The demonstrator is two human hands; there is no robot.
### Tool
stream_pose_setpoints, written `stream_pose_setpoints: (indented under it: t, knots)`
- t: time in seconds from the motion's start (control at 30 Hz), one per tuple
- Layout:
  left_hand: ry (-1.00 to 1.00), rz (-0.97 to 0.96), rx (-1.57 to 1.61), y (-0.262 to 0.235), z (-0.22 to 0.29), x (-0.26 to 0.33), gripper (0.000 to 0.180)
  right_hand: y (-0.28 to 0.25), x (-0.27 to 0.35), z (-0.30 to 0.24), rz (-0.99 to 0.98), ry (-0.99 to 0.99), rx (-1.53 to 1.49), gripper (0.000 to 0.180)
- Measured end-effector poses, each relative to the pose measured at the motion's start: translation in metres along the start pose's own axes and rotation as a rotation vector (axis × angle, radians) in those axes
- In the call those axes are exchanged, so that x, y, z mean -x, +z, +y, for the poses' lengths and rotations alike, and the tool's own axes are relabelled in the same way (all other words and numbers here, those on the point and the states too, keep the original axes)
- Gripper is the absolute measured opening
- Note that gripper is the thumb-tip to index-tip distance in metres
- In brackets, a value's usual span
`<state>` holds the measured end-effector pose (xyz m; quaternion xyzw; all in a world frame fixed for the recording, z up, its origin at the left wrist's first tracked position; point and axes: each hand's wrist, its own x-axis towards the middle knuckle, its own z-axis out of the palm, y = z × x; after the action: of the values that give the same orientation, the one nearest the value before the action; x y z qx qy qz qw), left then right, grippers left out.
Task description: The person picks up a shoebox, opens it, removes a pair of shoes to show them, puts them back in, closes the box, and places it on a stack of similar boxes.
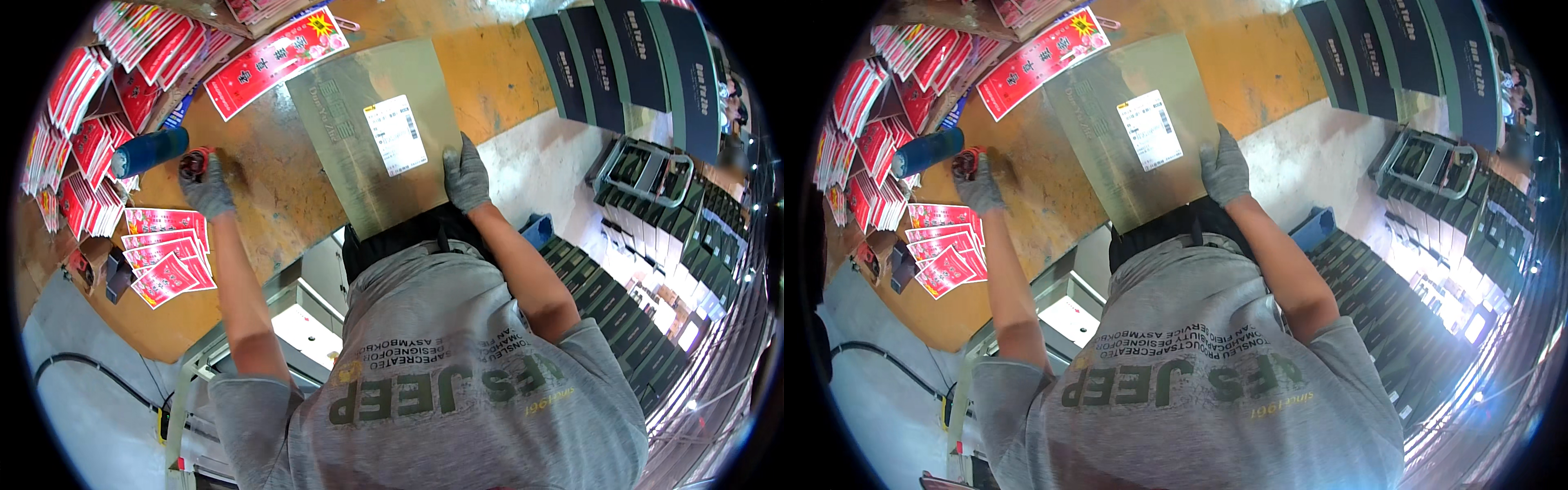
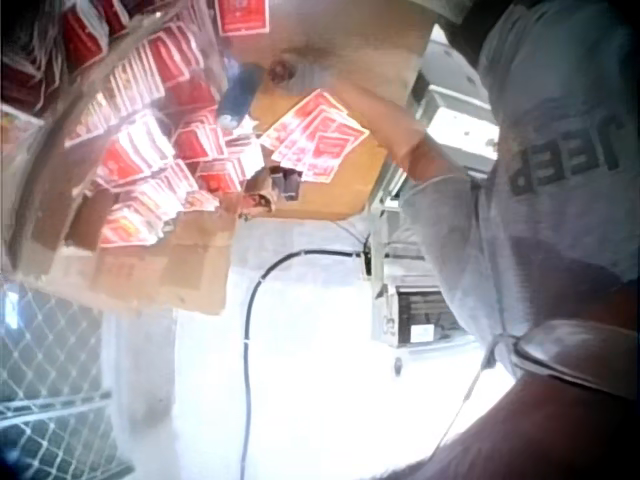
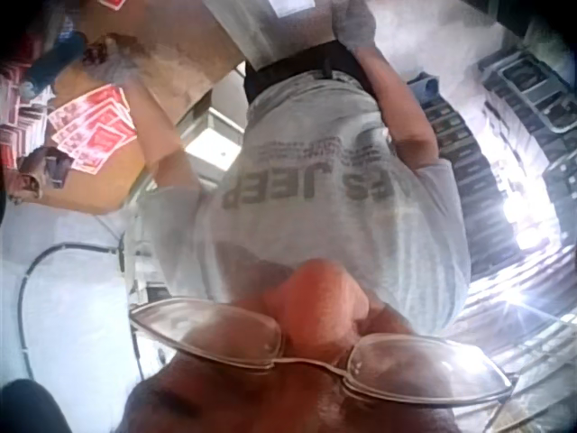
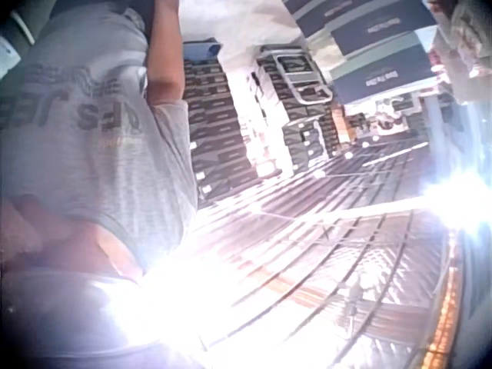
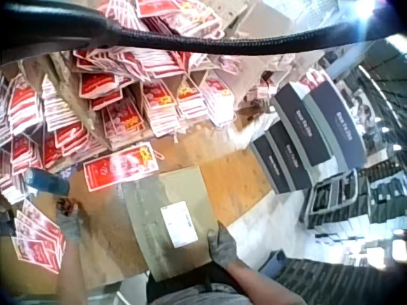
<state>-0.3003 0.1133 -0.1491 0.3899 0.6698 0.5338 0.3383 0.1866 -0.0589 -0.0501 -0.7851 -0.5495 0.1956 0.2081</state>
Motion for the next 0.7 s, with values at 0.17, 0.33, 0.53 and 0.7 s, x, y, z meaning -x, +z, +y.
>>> stream_pose_setpoints:
  t: [0.17, 0.33, 0.53, 0.7]
  knots:
    - [-0.055, -0.006, -0.16, -0.012, -0.026, -0.019, 0.065, -0.004, -0.005, -0.008, -0.081, 0.131, -0.058, 0.056]
    - [-0.01, 0.089, -0.062, 0.001, -0.004, 0.03, 0.069, -0.007, -0.006, -0.014, -0.087, 0.121, -0.068, 0.057]
    - [-0.19, -0.208, 0.007, 0.029, -0.006, 0.204, 0.064, -0.003, -0.011, 0.026, -0.232, 0.258, -0.579, 0.056]
    - [-0.593, -0.449, 0.189, 0.094, 0.051, 0.276, 0.08, 0.013, -0.014, 0.077, -0.578, 0.455, -1.215, 0.061]
